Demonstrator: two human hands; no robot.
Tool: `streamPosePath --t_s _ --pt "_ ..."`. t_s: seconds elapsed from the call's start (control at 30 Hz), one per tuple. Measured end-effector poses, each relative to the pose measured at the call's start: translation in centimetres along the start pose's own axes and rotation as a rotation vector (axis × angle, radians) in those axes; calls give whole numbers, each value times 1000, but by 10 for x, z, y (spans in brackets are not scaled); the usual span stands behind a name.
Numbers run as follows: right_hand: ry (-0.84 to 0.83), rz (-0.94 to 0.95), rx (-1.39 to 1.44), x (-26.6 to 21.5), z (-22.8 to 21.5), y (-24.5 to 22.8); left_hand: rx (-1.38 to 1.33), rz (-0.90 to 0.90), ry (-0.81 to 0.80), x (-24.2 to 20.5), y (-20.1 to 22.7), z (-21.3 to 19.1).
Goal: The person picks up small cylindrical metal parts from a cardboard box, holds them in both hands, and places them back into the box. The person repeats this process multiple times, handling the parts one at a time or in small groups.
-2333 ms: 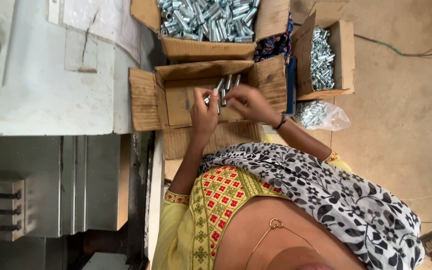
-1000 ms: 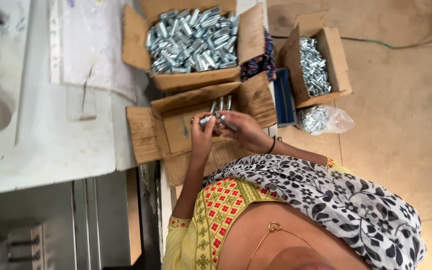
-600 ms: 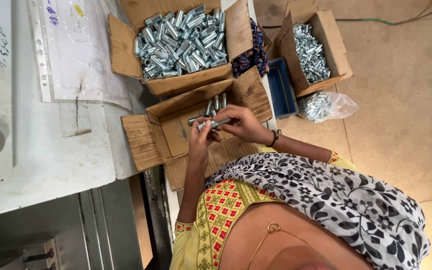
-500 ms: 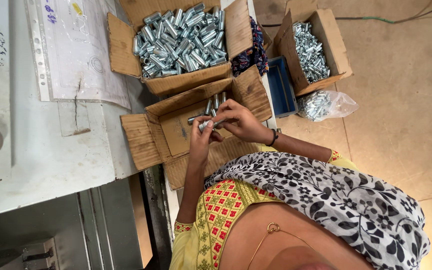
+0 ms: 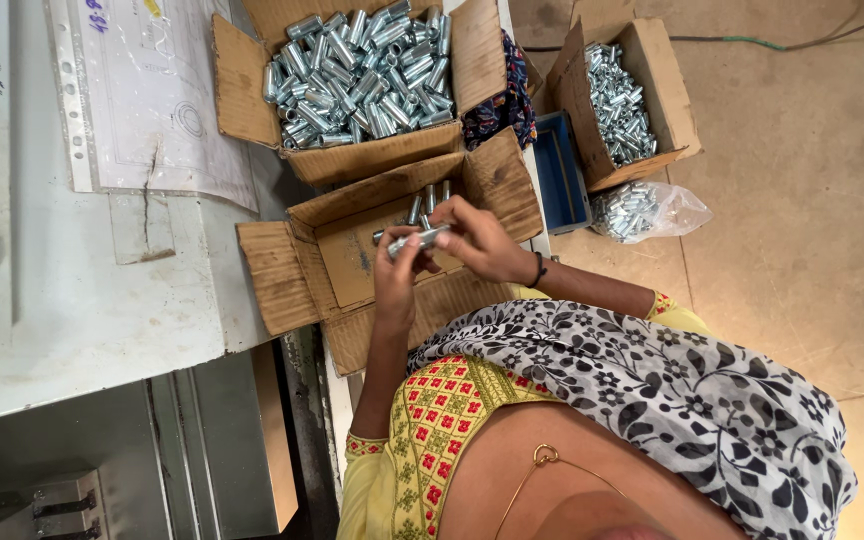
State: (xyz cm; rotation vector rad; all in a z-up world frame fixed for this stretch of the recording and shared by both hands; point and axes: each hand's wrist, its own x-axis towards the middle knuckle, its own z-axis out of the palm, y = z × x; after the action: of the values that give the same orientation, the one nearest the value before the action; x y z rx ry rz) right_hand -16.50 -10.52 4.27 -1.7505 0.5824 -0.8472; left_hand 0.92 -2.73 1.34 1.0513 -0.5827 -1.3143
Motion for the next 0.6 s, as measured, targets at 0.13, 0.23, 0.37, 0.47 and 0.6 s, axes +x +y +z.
streamPosePath --t_s 0.13,0.23,0.37,0.47,0.6 --pt "-78 -229 -315 3 -10 -13 -49 16 20 -3 9 -6" --pt "-111 -207 -662 7 -14 -15 197 55 -15 -8 14 -5" --pt "-114 -126 -650 7 -17 -16 189 89 11 -11 17 1" --pt "-146 -123 -329 6 -17 -20 76 67 58 -10 17 4" --pt "-115 -116 -510 6 -13 -23 95 81 48 -10 12 3"
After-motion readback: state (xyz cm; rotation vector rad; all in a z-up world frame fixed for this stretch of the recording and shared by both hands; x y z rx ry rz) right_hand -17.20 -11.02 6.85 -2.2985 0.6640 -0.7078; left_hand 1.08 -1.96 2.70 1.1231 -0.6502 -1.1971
